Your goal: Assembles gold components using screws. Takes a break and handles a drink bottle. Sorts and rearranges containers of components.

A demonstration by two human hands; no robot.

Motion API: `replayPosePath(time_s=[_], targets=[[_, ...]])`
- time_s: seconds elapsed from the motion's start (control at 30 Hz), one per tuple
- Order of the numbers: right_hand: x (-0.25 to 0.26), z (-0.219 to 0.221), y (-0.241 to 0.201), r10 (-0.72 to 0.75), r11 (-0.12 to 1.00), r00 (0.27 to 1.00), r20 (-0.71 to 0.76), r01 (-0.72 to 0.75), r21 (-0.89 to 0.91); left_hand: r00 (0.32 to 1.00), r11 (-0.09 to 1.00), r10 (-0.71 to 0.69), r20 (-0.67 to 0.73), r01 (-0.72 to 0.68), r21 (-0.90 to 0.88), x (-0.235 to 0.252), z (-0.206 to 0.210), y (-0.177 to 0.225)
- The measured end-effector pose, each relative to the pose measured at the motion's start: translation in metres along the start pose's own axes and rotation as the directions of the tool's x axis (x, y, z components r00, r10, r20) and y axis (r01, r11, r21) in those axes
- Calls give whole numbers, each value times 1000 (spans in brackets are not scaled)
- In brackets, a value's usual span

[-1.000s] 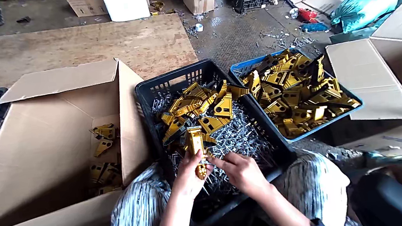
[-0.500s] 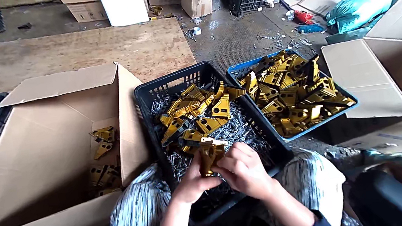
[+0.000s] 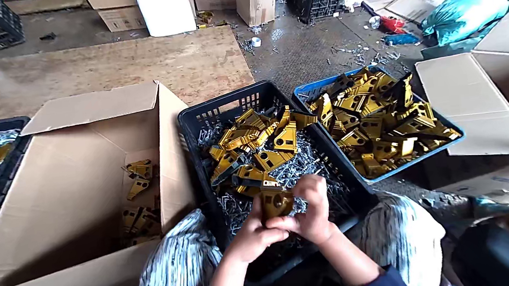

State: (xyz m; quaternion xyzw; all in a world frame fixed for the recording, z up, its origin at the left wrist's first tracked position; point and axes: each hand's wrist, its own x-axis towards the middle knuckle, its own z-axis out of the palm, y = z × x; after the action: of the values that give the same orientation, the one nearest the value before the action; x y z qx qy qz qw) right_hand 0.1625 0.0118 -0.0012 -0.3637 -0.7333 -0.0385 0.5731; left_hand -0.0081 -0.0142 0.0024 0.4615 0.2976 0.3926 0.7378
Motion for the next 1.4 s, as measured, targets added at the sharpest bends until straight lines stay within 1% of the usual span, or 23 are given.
replayPosePath(time_s=[0.07,0.13,0.17,0.2,0.3,0.37,0.47,0.53,0.57,0.63,0.7,0.73,0.77,0.8,0.83,0.9,0.93,0.97,1.03,1.1,1.17,1.27,1.4], targets=[[-1,-1,0,171,947,971,169,-210,245,998,997,26,49,-22,-71,-4,-2,-4],[-3,-2,-2,250,793,909,334,-390,468,996,992,32,82,-22,-122,-5,0,-8],[-5,-4,-3,274,730,890,365,-440,523,995,993,25,98,-13,-121,-5,0,-9],[-6,-7,-4,291,706,881,374,-461,537,993,993,22,117,-8,-117,-4,0,-10],[-10,-13,-9,297,733,889,349,-446,514,983,991,42,177,-18,-136,-6,1,-15],[-11,-16,-11,294,721,896,331,-436,538,980,992,53,193,-29,-126,-7,1,-18],[-10,-23,-16,292,696,899,327,-435,572,980,987,63,189,-33,-159,-13,9,-20],[-11,-27,-22,332,656,888,319,-460,598,981,985,103,165,-78,-155,-17,18,-20],[-14,-31,-26,359,609,864,353,-503,613,980,987,138,145,-124,-102,-21,24,-21],[-17,-37,-28,395,417,777,491,-627,658,977,970,196,80,-205,129,-26,29,-23],[-22,-47,-32,419,171,656,628,-736,655,976,860,218,-29,-178,478,-35,31,-29],[-24,-52,-35,436,120,609,662,-769,628,965,770,250,-77,-150,620,-42,31,-32],[-28,-56,-38,445,151,598,667,-784,603,950,688,293,-105,-133,713,-49,30,-34],[-33,-59,-42,453,262,620,641,-780,569,940,634,319,-117,-120,764,-57,30,-34],[-38,-63,-45,461,427,654,600,-756,496,942,632,313,-119,-114,766,-67,30,-33],[-50,-69,-51,433,768,731,527,-606,208,954,738,272,-126,-124,663,-85,29,-34],[-55,-70,-55,381,874,773,508,-480,74,961,810,242,-135,-124,573,-93,31,-37],[-59,-69,-59,306,941,813,495,-338,-27,965,865,210,-155,-109,489,-98,35,-40],[-70,-63,-71,189,979,846,499,-126,-158,950,897,167,-263,-35,441,-104,49,-46],[-82,-59,-81,137,972,846,515,-15,-234,918,897,135,-373,47,440,-107,55,-53],[-93,-57,-87,119,969,829,546,24,-248,912,916,65,-405,106,386,-114,52,-60],[-108,-58,-90,75,967,795,602,88,-238,898,961,5,-440,118,251,-127,55,-77],[-123,-53,-88,38,962,743,668,155,-227,795,978,-189,-577,207,-35,-134,67,-93]])
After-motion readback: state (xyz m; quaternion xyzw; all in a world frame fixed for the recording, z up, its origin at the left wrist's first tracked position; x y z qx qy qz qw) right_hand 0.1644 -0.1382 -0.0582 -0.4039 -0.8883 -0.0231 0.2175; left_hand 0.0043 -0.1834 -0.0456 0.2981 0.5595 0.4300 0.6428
